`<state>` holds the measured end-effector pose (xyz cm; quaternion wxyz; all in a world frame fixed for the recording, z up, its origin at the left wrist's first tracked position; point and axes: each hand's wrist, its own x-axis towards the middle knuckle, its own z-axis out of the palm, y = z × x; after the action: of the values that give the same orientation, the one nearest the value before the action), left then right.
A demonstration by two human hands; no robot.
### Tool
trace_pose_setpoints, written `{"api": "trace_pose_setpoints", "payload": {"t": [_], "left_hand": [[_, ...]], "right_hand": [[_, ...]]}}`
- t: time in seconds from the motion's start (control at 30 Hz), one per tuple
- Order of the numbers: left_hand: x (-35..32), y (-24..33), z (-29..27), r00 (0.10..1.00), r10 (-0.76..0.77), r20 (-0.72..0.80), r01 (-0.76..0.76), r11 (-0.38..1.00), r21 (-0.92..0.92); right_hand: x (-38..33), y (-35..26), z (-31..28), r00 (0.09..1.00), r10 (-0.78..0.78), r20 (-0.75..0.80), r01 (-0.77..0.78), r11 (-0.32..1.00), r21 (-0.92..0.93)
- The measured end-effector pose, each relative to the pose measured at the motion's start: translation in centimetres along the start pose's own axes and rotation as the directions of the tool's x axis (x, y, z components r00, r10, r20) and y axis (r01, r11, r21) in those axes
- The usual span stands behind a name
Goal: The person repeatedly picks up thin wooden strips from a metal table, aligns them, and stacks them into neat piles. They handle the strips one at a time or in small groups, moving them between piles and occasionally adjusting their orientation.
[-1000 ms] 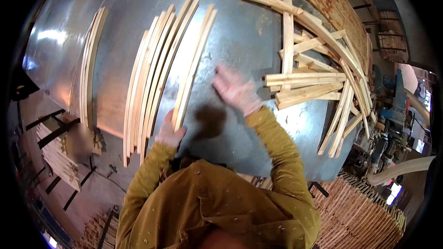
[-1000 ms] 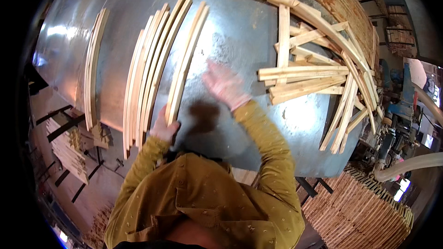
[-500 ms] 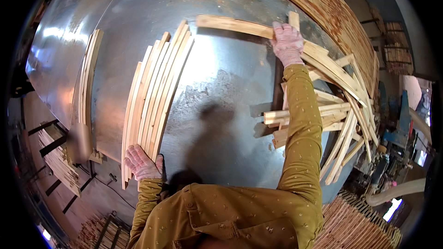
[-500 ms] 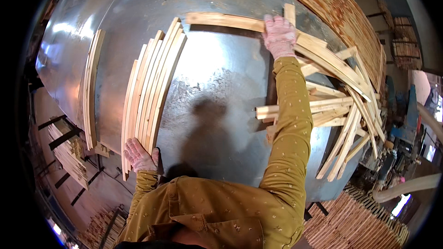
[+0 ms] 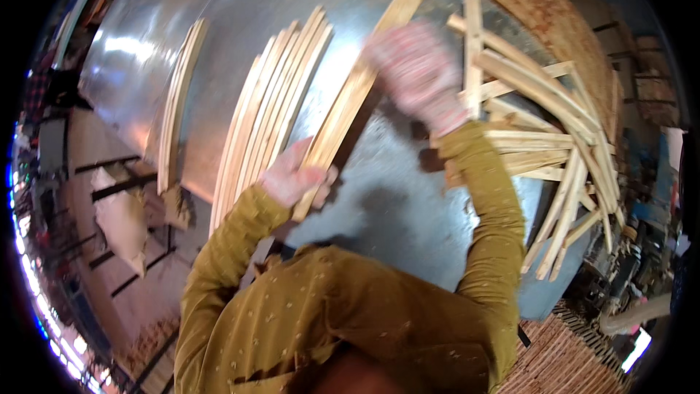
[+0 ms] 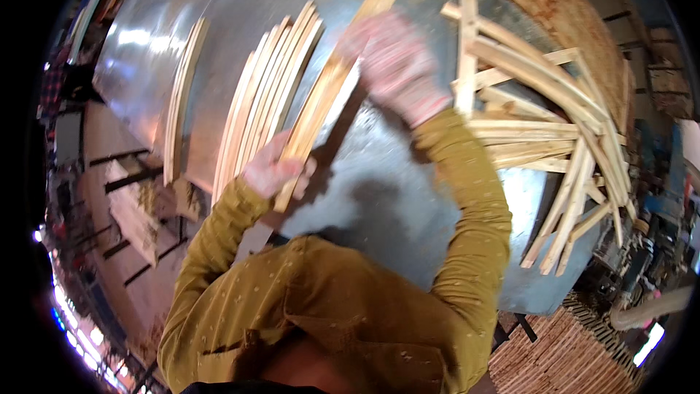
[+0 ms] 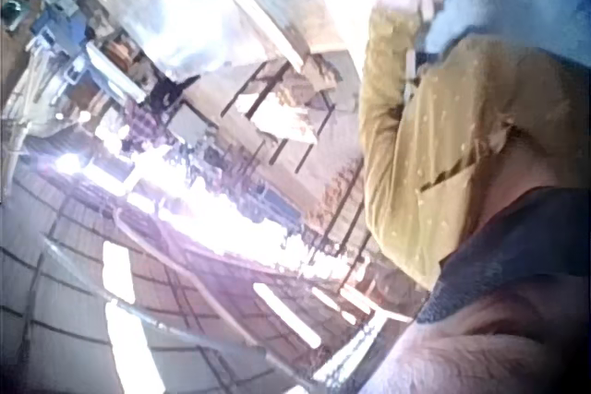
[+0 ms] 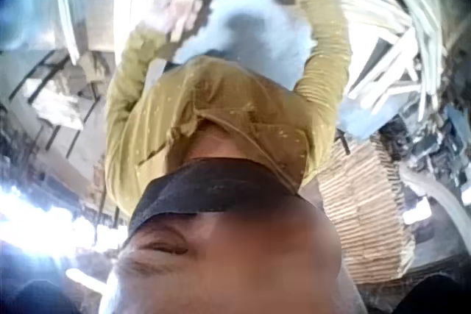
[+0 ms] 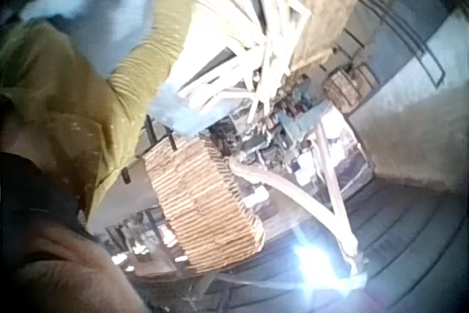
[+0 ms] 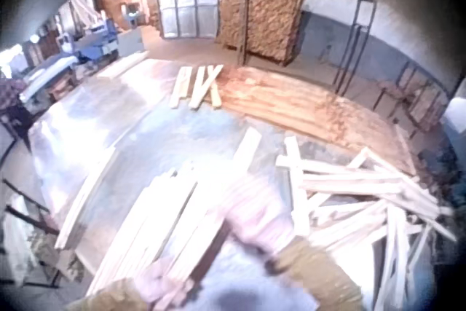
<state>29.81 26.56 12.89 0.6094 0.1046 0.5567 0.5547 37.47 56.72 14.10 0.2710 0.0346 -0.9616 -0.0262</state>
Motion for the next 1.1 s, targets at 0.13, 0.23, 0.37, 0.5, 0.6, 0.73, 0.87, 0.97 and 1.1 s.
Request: {"api": "trace_pose_setpoints", "payload": {"t": [0.13, 0.23, 0.37, 0.5, 0.6, 0.73, 0.87, 0.97, 1.1], "left_hand": [[1.6, 0.3, -0.5, 0.997, 0.055, -0.059, -0.068, 0.968, -0.242], [2.7, 0.7, -0.1, 1.0, 0.015, -0.005, -0.016, 0.938, -0.345], [4.4, -0.7, 1.2, 0.989, -0.109, -0.102, 0.054, 0.9, -0.432], [6.7, -1.8, 0.5, 0.999, 0.038, 0.032, -0.017, 0.86, -0.51], [9.3, 0.3, 0.2, 0.992, 0.096, -0.083, -0.119, 0.933, -0.339], [21.1, 14.8, -7.2, 0.848, 0.386, -0.362, -0.304, 0.916, 0.263], [26.2, 19.8, -9.5, 0.688, 0.62, -0.378, -0.201, 0.663, 0.721], [26.2, 19.4, -7.4, 0.677, 0.63, -0.381, 0.041, 0.484, 0.874], [20.0, 4.5, 1.2, 0.952, 0.14, 0.271, -0.195, 0.963, 0.188]], "right_hand": [[-9.0, 13.1, -0.3, 0.82, 0.549, 0.161, -0.439, 0.784, -0.438], [-19.9, 20.7, -2.1, 0.382, 0.871, 0.309, -0.567, 0.485, -0.666], [-17.2, 19.5, -1.5, 0.222, 0.892, 0.393, -0.434, 0.451, -0.78], [-18.6, 20.9, -2.2, 0.304, 0.763, 0.57, -0.443, 0.643, -0.624], [-20.8, 18.0, -1.9, 0.749, 0.396, 0.531, -0.269, 0.914, -0.303], [-13.5, 8.3, -7.0, 0.725, 0.356, 0.589, -0.297, 0.934, -0.199], [-11.7, 6.4, -11.0, 0.669, 0.508, 0.543, -0.448, 0.858, -0.251], [-11.4, 7.6, -11.1, 0.627, 0.641, 0.443, -0.65, 0.744, -0.158], [-6.8, 5.8, -6.0, 0.273, 0.719, 0.639, -0.783, -0.22, 0.582]]}}
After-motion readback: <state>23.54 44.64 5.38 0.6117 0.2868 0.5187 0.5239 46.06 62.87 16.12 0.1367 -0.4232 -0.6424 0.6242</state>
